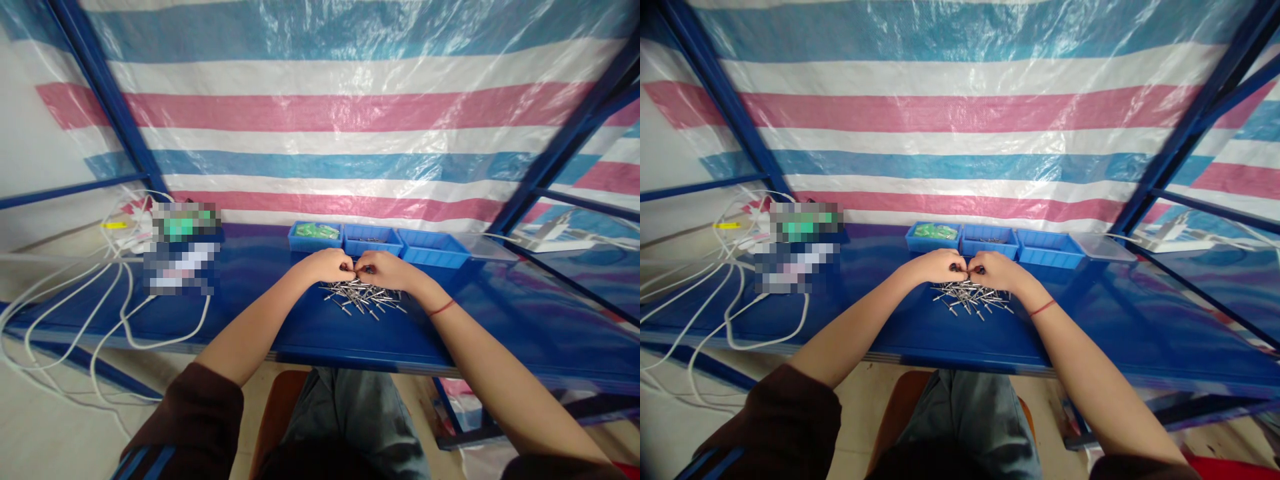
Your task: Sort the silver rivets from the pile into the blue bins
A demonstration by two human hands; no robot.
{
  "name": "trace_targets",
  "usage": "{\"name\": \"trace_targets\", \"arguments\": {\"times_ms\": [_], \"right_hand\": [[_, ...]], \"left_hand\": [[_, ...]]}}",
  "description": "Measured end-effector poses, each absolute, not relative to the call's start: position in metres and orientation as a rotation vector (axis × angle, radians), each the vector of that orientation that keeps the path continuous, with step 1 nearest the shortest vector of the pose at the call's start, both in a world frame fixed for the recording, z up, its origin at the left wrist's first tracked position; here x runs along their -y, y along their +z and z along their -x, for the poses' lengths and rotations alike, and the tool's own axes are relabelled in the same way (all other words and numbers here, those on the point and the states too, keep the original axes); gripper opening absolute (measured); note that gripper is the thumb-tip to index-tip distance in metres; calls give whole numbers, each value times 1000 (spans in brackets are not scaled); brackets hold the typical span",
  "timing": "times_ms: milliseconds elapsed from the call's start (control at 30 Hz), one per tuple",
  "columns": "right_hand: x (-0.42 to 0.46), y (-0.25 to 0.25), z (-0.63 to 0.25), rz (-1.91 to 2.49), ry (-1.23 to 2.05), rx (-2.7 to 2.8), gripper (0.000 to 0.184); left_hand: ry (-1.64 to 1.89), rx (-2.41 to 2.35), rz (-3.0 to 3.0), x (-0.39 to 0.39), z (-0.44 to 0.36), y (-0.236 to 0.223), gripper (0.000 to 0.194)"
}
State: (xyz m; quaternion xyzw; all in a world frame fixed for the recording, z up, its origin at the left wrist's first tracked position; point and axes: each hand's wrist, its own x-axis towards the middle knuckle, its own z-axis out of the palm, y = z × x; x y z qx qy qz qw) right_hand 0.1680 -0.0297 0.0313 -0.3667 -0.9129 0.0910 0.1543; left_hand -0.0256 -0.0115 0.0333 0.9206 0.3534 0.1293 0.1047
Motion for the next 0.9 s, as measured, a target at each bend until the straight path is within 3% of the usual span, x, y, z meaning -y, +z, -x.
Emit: {"name": "trace_targets", "arguments": {"times_ms": [433,700,900], "right_hand": [[26,30,-168,1187,280,2588,20],[25,32,-156,1537,298,2516,16],[27,29,-152,1479,2,2601,19]], "left_hand": [[330,-1048,-2728,8,25,28,19],[324,-1062,-2705,10,25,29,18],[282,-1083,-2742,10,24,29,19]]}}
